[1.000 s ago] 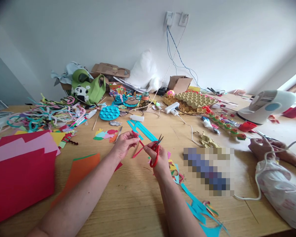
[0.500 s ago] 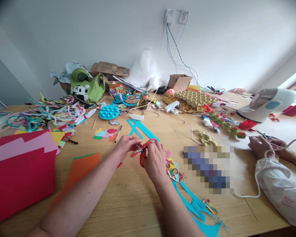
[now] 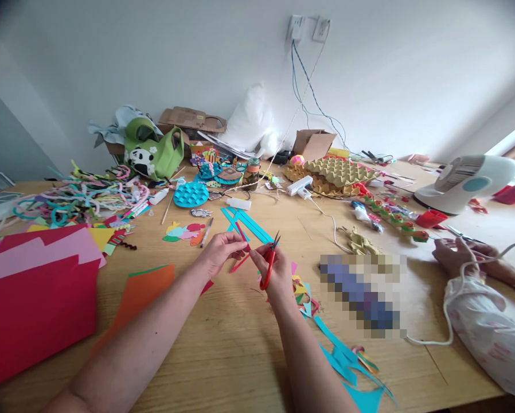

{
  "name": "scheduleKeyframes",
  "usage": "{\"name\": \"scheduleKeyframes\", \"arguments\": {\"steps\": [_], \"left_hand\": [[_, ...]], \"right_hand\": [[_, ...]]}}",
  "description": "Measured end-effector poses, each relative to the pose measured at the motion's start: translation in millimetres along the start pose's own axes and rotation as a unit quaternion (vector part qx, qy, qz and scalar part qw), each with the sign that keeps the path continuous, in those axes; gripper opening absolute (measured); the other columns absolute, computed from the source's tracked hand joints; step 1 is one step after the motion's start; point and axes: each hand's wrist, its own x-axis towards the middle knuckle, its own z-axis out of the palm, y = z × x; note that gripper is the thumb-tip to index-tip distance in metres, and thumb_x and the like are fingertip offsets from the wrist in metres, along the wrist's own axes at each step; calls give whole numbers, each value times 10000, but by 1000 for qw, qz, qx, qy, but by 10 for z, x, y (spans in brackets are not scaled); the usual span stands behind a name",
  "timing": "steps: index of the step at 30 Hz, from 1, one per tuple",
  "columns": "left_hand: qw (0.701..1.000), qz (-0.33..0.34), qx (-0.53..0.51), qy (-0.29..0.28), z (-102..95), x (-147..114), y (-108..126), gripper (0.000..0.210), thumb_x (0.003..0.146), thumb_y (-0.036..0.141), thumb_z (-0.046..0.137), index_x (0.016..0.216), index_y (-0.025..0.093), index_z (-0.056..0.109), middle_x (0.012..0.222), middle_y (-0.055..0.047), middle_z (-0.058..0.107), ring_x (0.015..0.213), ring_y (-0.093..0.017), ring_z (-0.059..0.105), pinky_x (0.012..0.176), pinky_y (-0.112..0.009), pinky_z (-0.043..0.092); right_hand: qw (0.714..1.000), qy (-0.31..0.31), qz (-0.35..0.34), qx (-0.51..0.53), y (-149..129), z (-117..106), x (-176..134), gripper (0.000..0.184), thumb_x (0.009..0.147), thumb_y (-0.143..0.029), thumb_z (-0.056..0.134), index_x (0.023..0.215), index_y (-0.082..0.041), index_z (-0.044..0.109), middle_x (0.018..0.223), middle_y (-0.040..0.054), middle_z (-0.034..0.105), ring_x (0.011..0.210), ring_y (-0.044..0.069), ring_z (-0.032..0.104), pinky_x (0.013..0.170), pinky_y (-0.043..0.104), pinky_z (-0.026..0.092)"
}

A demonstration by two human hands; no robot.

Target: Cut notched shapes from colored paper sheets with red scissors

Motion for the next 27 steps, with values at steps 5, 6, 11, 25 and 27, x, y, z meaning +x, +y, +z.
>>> {"name": "scheduleKeyframes", "arguments": {"steps": [5, 6, 11, 25, 27], "left_hand": [[1000, 5, -17, 10, 11, -1, -23, 131, 636, 211, 695, 687, 117, 620, 625, -35, 631, 545, -95, 573, 553, -218, 441], [1000, 7, -25, 16, 12, 0, -25, 127, 636, 205, 692, 688, 118, 616, 619, -29, 625, 541, -93, 573, 550, -216, 442], [998, 12, -64, 21, 24, -2, -22, 142, 635, 210, 693, 697, 118, 604, 635, -32, 623, 545, -91, 575, 548, -209, 453], [998, 44, -32, 16, 65, -32, 82, 140, 652, 236, 675, 686, 128, 591, 603, -13, 596, 544, -101, 561, 565, -252, 493], [998, 50, -33, 35, 62, -32, 82, 140, 648, 235, 676, 684, 129, 593, 603, -13, 599, 540, -99, 562, 556, -239, 480]], "right_hand": [[1000, 8, 9, 20, -3, 28, -24, 268, 657, -379, 725, 710, -188, 544, 623, -23, 494, 580, 124, 431, 539, 250, 333], [1000, 12, 9, 20, -3, 37, -31, 269, 655, -378, 725, 710, -188, 544, 627, -21, 493, 582, 123, 430, 539, 248, 335], [1000, 16, 14, 11, 9, 75, -39, 294, 644, -417, 723, 692, -189, 543, 617, -17, 492, 568, 124, 429, 525, 248, 343], [999, -4, 19, 48, -5, 98, -58, 321, 611, -439, 739, 705, -196, 553, 635, -20, 515, 564, 126, 442, 541, 260, 345], [999, -12, 22, 39, -4, 97, -61, 317, 615, -432, 736, 706, -197, 544, 628, -23, 505, 557, 124, 431, 532, 258, 338]]}}
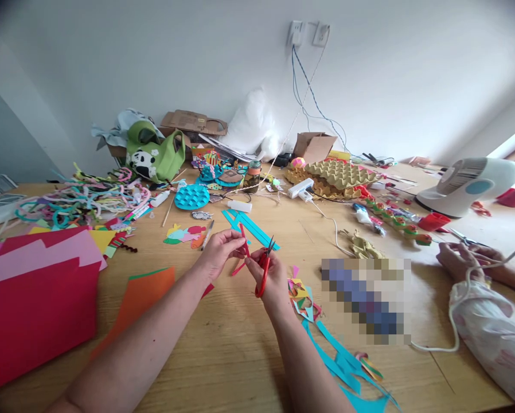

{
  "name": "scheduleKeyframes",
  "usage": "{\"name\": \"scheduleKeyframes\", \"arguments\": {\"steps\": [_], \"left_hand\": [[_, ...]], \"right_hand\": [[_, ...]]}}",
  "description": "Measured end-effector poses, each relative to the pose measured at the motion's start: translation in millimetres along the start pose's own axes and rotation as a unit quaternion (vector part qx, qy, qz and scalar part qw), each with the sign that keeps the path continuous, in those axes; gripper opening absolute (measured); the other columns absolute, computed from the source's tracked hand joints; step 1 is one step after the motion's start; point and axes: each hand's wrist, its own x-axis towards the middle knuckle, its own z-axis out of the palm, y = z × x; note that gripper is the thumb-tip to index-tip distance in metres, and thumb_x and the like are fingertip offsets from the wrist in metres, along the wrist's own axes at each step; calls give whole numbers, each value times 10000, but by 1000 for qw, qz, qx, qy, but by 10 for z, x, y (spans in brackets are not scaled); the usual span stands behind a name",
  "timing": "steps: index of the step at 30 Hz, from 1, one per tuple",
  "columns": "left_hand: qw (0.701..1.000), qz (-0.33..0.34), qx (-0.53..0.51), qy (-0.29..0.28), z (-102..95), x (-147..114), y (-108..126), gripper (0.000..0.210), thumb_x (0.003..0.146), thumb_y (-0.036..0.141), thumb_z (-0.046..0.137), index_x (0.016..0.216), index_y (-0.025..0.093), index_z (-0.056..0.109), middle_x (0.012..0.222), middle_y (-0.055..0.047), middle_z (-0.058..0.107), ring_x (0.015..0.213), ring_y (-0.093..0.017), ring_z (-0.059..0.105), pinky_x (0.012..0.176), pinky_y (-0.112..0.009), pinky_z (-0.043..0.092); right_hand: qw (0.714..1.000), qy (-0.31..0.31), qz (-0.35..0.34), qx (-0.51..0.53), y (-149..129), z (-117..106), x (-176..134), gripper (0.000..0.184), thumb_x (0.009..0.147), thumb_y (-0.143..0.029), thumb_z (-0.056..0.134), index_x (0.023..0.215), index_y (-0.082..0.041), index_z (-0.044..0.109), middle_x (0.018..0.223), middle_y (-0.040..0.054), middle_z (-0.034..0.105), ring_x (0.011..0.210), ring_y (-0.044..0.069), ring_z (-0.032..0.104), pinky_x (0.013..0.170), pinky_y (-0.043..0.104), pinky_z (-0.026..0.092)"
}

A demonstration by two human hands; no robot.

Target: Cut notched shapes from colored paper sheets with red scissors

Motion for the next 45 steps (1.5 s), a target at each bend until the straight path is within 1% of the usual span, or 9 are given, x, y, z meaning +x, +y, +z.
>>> {"name": "scheduleKeyframes", "arguments": {"steps": [3, 6, 15, 19, 23, 26, 28, 33, 45], "left_hand": [[1000, 10, -4, 23, -12, 7, 4, 136, 636, 227, 680, 683, 129, 598, 603, -14, 607, 533, -97, 559, 551, -232, 464], [999, 15, -15, 27, -13, 11, 6, 129, 634, 223, 677, 679, 132, 599, 603, -9, 606, 529, -93, 553, 557, -233, 461], [999, -26, -18, -27, -11, 10, -29, 179, 626, 254, 699, 694, 124, 596, 609, -23, 610, 551, -111, 569, 569, -256, 480], [999, -21, -16, -20, -17, 18, -32, 149, 630, 224, 684, 685, 121, 592, 601, -25, 613, 547, -115, 576, 582, -272, 501], [999, -13, -32, 3, -52, 13, 35, 151, 637, 223, 679, 708, 126, 587, 616, -28, 632, 536, -116, 593, 575, -269, 511], [999, -22, -37, 13, -81, 5, 99, 149, 654, 221, 669, 728, 128, 580, 604, -31, 639, 529, -124, 605, 569, -271, 518], [999, -26, -32, 26, -93, 6, 127, 126, 668, 207, 652, 729, 126, 577, 592, -32, 637, 523, -127, 607, 559, -272, 523], [997, -35, -13, 67, -106, 23, 147, 66, 680, 162, 632, 709, 118, 592, 598, -36, 636, 517, -120, 606, 519, -245, 518], [992, -77, -42, 85, -138, 36, 146, 32, 690, 96, 625, 692, 109, 595, 585, -28, 623, 489, -126, 612, 499, -252, 525]], "right_hand": [[1000, -16, 5, -14, -21, 1, -13, 289, 635, -410, 723, 713, -198, 543, 620, -25, 493, 556, 124, 419, 527, 257, 330], [1000, -25, 6, -12, -47, 3, -25, 273, 644, -397, 719, 697, -201, 537, 598, -33, 474, 541, 119, 402, 519, 257, 321], [1000, 4, -2, 17, -16, -6, -13, 293, 628, -393, 746, 718, -194, 551, 636, -29, 494, 571, 116, 433, 537, 250, 343], [1000, 2, -6, -12, -34, -10, -15, 307, 650, -444, 726, 713, -191, 564, 635, -13, 530, 579, 130, 462, 560, 265, 374], [997, -57, 14, -52, -103, -13, -46, 391, 745, -556, 592, 730, -165, 606, 703, 54, 626, 652, 162, 543, 625, 282, 425], [987, -131, 82, -55, -151, -4, -85, 507, 771, -632, 491, 694, -142, 598, 628, 74, 635, 564, 148, 552, 558, 268, 430], [977, -161, 125, -55, -173, 12, -108, 529, 762, -649, 484, 683, -135, 583, 565, 67, 622, 503, 133, 545, 512, 252, 422], [967, -178, 164, -73, -184, 44, -120, 542, 722, -672, 512, 649, -137, 550, 520, 57, 610, 467, 117, 547, 471, 221, 411], [957, -194, 176, -122, -132, 50, -100, 564, 768, -666, 452, 624, -129, 548, 507, 67, 617, 413, 87, 515, 425, 190, 375]]}}
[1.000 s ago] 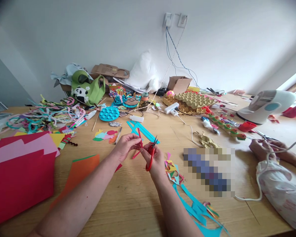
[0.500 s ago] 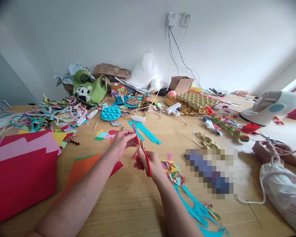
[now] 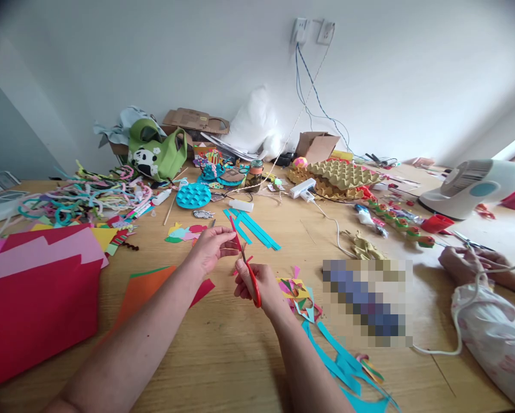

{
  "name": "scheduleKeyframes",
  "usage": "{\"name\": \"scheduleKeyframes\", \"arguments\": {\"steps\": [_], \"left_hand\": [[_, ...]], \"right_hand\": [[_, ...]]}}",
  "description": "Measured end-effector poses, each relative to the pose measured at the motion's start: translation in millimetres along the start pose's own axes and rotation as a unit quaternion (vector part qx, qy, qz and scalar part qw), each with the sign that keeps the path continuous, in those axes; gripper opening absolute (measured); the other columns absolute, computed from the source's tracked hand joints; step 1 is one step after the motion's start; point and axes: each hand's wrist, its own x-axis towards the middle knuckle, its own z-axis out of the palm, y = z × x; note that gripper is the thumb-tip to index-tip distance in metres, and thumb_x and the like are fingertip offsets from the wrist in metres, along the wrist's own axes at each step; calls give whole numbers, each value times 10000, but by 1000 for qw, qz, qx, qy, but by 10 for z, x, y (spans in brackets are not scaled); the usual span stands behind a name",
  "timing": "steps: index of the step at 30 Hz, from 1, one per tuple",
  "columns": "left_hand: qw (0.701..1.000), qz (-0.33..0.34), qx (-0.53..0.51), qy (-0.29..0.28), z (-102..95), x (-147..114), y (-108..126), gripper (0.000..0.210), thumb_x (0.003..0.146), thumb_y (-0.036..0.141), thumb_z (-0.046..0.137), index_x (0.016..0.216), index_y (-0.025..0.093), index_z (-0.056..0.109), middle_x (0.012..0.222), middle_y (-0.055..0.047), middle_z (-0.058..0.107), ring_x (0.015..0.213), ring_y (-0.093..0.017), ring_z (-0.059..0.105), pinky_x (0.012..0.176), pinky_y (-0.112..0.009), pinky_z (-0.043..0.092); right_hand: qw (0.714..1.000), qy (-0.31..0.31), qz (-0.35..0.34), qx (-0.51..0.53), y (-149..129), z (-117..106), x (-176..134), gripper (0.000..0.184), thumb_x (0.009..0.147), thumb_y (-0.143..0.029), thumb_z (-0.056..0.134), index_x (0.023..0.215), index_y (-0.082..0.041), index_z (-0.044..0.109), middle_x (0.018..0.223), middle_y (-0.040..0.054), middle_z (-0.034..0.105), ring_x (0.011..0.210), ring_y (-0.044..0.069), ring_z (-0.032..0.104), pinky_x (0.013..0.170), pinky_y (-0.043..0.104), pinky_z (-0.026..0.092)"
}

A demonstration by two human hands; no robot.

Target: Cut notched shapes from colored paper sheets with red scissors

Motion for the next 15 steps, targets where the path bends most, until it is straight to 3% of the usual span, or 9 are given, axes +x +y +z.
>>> {"name": "scheduleKeyframes", "arguments": {"steps": [15], "left_hand": [[1000, -8, -23, -10, 13, 1, -10, 53, 714, 74, 607, 700, 108, 569, 577, -52, 645, 527, -157, 643, 546, -294, 547]], "right_hand": [[1000, 0, 9, 9, 42, 13, 23, 536, 756, -653, 485, 619, -138, 542, 477, 52, 600, 418, 98, 529, 420, 189, 380]]}}
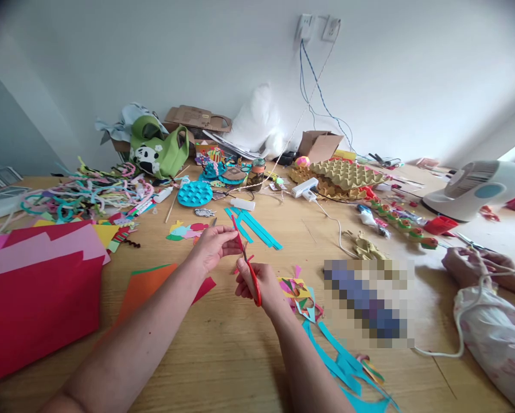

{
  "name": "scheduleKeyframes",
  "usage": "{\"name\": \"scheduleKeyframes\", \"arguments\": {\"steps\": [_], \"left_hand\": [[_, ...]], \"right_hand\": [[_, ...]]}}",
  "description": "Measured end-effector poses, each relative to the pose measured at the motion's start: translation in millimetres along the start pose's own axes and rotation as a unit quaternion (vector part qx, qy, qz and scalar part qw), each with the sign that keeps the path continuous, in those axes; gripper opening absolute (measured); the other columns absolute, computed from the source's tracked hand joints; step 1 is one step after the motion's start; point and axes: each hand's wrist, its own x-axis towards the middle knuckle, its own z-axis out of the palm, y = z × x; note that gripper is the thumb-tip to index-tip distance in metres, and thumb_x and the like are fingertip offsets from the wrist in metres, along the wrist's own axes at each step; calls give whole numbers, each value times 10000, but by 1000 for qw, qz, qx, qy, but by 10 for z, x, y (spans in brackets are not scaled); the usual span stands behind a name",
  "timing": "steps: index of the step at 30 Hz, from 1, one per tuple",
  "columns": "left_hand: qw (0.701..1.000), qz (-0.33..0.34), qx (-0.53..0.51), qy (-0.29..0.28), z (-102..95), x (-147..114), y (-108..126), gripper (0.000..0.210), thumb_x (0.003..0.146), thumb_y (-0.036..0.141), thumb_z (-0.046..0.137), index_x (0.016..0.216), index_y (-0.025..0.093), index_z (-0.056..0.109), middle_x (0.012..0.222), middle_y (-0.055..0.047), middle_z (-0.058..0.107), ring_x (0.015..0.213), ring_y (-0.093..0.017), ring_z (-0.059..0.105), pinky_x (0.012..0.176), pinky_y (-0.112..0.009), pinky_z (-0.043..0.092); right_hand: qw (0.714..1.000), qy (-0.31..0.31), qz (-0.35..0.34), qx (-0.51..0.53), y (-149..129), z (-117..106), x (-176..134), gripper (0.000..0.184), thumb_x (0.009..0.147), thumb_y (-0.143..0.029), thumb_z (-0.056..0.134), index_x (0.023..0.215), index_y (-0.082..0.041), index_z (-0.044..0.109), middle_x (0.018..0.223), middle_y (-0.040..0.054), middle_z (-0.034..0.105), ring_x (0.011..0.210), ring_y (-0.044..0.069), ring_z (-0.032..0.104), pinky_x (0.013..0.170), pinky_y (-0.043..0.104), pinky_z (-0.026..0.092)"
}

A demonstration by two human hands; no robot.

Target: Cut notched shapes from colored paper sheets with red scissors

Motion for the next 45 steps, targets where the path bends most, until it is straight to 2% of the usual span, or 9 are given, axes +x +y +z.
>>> {"name": "scheduleKeyframes", "arguments": {"steps": [20, 30, 45], "left_hand": [[1000, 5, 23, 6, -5, 4, -7, 95, 698, 138, 675, 703, 99, 589, 588, -54, 647, 502, -133, 624, 528, -270, 541], [999, 12, 30, 10, 19, -5, -20, 65, 717, 116, 643, 707, 96, 582, 582, -49, 644, 508, -139, 630, 548, -288, 550], [996, 74, 46, 12, 51, -20, -32, 109, 709, 155, 673, 677, 115, 576, 555, -16, 617, 484, -110, 593, 490, -253, 534]], "right_hand": [[1000, -2, -10, 10, 30, -5, 1, 534, 748, -662, 484, 623, -147, 549, 486, 42, 598, 414, 103, 507, 422, 207, 374], [1000, -1, -17, 17, 38, -6, 2, 511, 766, -632, 490, 630, -144, 549, 488, 38, 597, 417, 97, 509, 428, 203, 379], [999, 0, -37, 17, 87, -12, 18, 534, 753, -664, 473, 649, -148, 562, 507, 44, 609, 426, 110, 521, 434, 213, 390]]}}
